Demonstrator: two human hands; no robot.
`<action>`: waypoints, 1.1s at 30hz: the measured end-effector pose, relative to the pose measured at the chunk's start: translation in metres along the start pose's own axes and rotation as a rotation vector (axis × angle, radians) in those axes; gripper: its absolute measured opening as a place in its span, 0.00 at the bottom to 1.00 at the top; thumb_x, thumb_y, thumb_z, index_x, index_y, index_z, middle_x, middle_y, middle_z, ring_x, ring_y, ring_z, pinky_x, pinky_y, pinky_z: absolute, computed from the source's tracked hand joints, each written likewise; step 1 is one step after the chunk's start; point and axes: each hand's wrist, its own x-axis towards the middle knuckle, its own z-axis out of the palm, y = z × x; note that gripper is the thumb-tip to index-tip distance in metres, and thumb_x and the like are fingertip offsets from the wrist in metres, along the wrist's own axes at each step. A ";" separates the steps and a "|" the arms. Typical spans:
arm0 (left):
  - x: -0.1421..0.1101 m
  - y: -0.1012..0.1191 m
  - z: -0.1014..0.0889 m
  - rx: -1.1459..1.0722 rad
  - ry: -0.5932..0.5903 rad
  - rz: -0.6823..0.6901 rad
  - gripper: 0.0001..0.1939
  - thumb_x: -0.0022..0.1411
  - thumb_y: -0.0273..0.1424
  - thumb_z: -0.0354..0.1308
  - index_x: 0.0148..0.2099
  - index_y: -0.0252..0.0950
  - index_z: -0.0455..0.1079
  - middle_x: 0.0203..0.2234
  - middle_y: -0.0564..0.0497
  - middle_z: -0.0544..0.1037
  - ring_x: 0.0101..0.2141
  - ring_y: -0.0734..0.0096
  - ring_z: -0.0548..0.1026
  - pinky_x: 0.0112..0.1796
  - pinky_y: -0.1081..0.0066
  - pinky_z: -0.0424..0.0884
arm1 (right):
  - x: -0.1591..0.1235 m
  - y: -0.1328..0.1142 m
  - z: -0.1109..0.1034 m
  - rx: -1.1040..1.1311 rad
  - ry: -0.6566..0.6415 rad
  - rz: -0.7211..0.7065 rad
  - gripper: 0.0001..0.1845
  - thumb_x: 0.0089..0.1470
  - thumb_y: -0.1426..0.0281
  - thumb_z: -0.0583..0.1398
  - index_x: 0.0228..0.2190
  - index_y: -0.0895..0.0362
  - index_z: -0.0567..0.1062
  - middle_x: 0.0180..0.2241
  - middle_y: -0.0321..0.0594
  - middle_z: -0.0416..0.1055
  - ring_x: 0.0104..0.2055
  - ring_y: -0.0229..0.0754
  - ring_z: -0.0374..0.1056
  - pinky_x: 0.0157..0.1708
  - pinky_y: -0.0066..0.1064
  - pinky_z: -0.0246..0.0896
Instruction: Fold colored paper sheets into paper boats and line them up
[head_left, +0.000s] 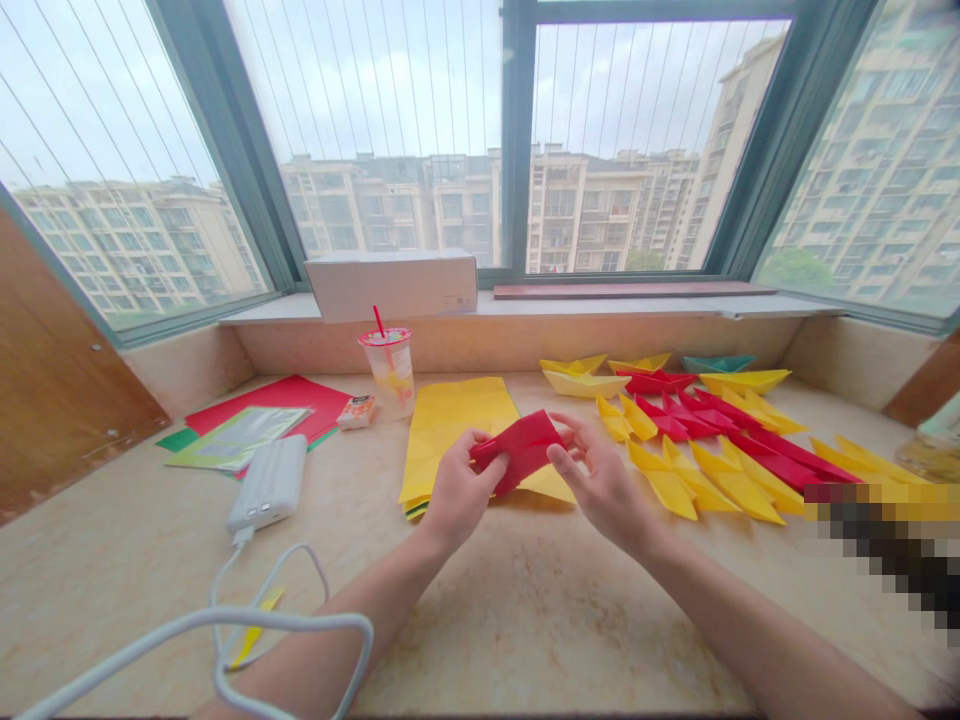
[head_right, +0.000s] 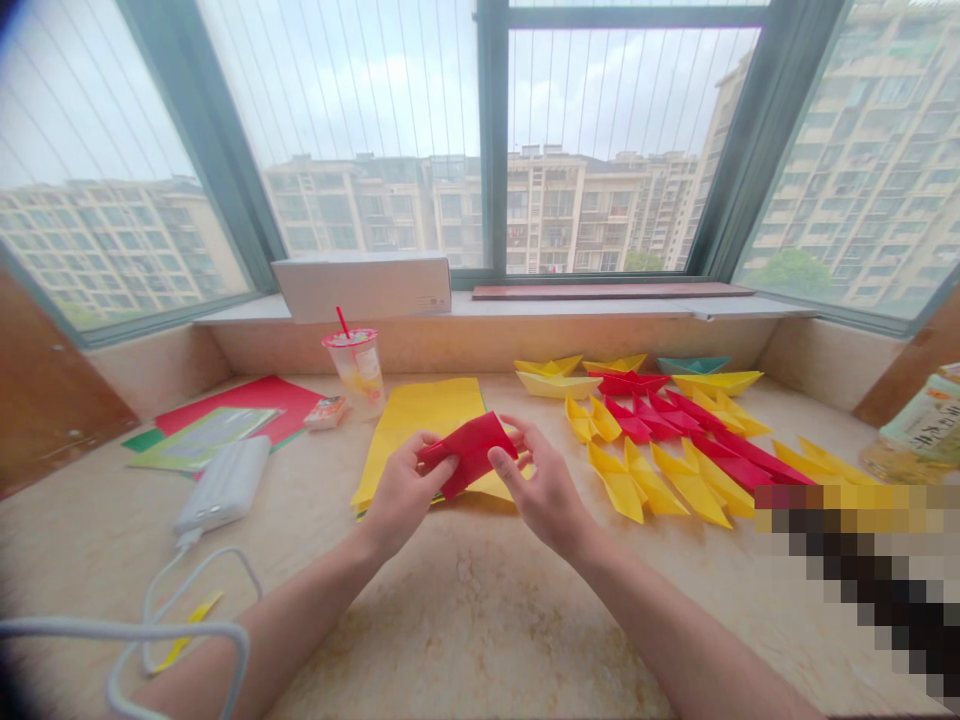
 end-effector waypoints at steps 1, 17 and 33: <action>0.001 0.000 -0.001 -0.011 0.020 -0.004 0.15 0.55 0.39 0.65 0.37 0.35 0.66 0.27 0.52 0.77 0.28 0.69 0.75 0.29 0.72 0.71 | 0.000 0.000 0.001 0.009 -0.019 -0.011 0.27 0.60 0.57 0.59 0.57 0.55 0.67 0.47 0.48 0.75 0.44 0.47 0.73 0.40 0.37 0.69; -0.010 0.002 0.009 -0.098 -0.272 -0.121 0.21 0.54 0.43 0.67 0.43 0.31 0.74 0.34 0.43 0.81 0.32 0.62 0.80 0.31 0.68 0.76 | -0.008 -0.001 0.002 -0.256 -0.067 -0.343 0.10 0.58 0.70 0.61 0.40 0.48 0.81 0.48 0.42 0.76 0.53 0.50 0.69 0.54 0.48 0.64; -0.007 0.003 0.010 -0.210 -0.265 -0.106 0.27 0.59 0.49 0.60 0.49 0.31 0.72 0.28 0.45 0.81 0.24 0.64 0.79 0.26 0.67 0.76 | -0.005 -0.002 0.004 0.018 -0.097 -0.090 0.11 0.60 0.65 0.59 0.41 0.50 0.81 0.49 0.43 0.73 0.53 0.47 0.69 0.53 0.41 0.67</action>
